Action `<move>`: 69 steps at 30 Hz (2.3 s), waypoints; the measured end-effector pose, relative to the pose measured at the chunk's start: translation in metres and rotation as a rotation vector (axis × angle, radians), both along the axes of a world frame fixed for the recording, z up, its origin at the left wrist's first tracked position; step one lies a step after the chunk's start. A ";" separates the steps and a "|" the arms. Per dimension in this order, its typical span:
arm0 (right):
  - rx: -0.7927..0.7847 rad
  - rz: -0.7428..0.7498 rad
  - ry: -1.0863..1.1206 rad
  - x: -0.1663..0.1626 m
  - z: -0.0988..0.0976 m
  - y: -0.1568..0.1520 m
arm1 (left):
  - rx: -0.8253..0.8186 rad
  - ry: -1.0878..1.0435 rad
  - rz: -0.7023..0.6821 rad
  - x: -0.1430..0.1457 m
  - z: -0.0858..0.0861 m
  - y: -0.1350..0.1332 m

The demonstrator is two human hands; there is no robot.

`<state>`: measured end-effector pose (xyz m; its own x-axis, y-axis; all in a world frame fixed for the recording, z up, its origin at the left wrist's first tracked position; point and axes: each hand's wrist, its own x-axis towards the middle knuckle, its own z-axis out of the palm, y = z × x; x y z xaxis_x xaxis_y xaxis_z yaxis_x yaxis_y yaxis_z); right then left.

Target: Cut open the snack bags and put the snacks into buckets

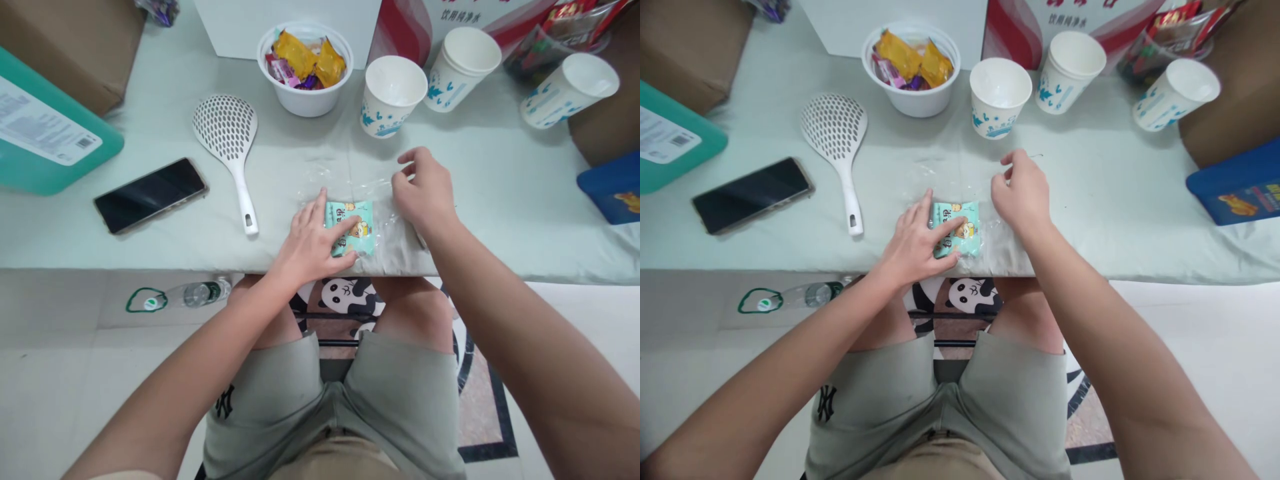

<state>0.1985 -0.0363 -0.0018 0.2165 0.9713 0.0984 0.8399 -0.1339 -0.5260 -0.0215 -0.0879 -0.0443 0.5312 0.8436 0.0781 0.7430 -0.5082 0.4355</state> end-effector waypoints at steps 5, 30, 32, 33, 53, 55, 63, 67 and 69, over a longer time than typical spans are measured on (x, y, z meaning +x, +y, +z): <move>-0.027 0.087 -0.168 0.003 0.010 -0.001 | -0.010 0.011 0.008 0.000 0.000 0.000; 0.157 0.725 -0.492 0.049 -0.034 -0.140 | 0.045 0.028 0.009 0.005 0.000 -0.004; 0.116 0.716 -0.486 0.051 -0.028 -0.148 | 0.042 0.032 0.005 0.005 -0.001 -0.003; 0.090 0.706 -0.482 0.051 -0.023 -0.151 | 0.041 0.035 0.004 0.006 -0.001 -0.003; -0.264 0.126 0.104 -0.033 -0.019 -0.050 | -0.030 -0.032 0.150 0.003 -0.002 0.003; -0.278 0.088 0.133 -0.033 -0.016 -0.051 | -0.108 -0.051 0.168 0.002 0.008 0.008; -0.249 -0.010 0.362 -0.022 -0.018 -0.053 | -0.505 -0.272 0.265 -0.022 0.058 0.060; -0.209 -0.134 0.560 -0.018 -0.008 -0.052 | -0.280 -0.396 0.356 -0.022 0.048 0.058; -0.235 -0.174 0.634 -0.017 -0.001 -0.052 | -0.197 -0.333 0.272 -0.017 0.040 0.049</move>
<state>0.1816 -0.0881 -0.0027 0.3177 0.8973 -0.3065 0.3365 -0.4089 -0.8483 -0.0382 -0.0390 -0.0042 0.2617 0.9647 0.0314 0.6410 -0.1980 0.7416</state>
